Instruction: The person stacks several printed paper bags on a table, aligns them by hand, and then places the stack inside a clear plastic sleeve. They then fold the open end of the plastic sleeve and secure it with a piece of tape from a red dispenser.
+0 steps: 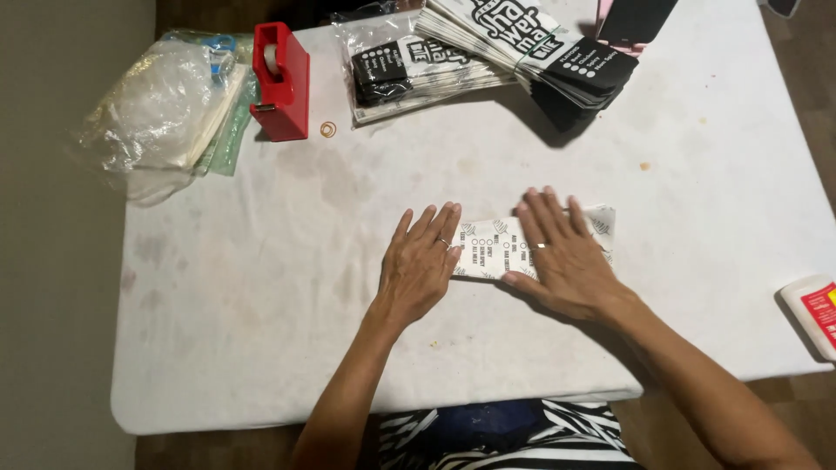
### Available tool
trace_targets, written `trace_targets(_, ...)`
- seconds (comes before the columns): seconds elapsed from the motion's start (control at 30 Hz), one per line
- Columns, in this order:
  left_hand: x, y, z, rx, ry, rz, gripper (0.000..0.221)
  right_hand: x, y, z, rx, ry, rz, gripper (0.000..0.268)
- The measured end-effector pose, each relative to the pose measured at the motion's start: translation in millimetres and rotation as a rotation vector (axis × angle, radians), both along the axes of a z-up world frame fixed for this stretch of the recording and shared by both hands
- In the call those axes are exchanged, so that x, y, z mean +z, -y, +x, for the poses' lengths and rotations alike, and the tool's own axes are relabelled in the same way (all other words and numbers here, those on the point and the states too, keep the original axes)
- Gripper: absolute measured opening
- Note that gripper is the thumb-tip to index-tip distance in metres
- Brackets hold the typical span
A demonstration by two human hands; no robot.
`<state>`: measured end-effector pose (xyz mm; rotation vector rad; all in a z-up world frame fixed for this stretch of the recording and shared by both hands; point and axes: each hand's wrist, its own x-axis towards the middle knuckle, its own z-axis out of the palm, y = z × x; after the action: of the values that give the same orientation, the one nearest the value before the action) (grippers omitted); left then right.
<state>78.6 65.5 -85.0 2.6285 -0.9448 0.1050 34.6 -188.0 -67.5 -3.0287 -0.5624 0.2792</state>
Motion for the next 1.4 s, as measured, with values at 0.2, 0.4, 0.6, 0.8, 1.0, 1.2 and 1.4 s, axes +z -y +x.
trace_targets(0.2, -8.0, -3.7, 0.3, 0.011, -0.089, -0.136, 0.056, -21.4, 39.4, -13.8, -0.170, 0.099, 0.180, 0.122)
trace_targets(0.4, -0.5, -5.7, -5.0, 0.000, -0.148, -0.210, 0.062, -21.7, 42.5, -18.1, -0.154, 0.109, 0.231, 0.125)
trace_targets(0.6, 54.5, -22.1, 2.2, -0.089, -0.352, -0.226, 0.105, 32.9, 66.6, 7.6, 0.013, -0.012, 0.148, 0.130)
trace_targets(0.8, 104.3, -14.6, 109.8, 0.172, -0.373, -0.141, 0.127, 110.3, 44.4, 119.7, 0.016, 0.532, 0.304, 0.083)
trace_targets(1.0, 32.8, 28.5, 258.1, 0.173, -0.050, 0.302, 0.138, 79.6, 23.6, 251.6, -0.369, 0.038, -0.061, 0.136)
trace_targets(1.2, -9.5, 52.6, 297.6, 0.221, -0.035, 0.401, 0.149, 74.2, 23.1, 260.1, -0.566, -0.204, 0.021, 0.124)
trace_targets(1.4, -6.0, 37.3, 304.2, 0.111, 0.023, 0.283, 0.137, 98.6, 47.7, 255.9, -0.694, -0.118, 0.475, 0.089)
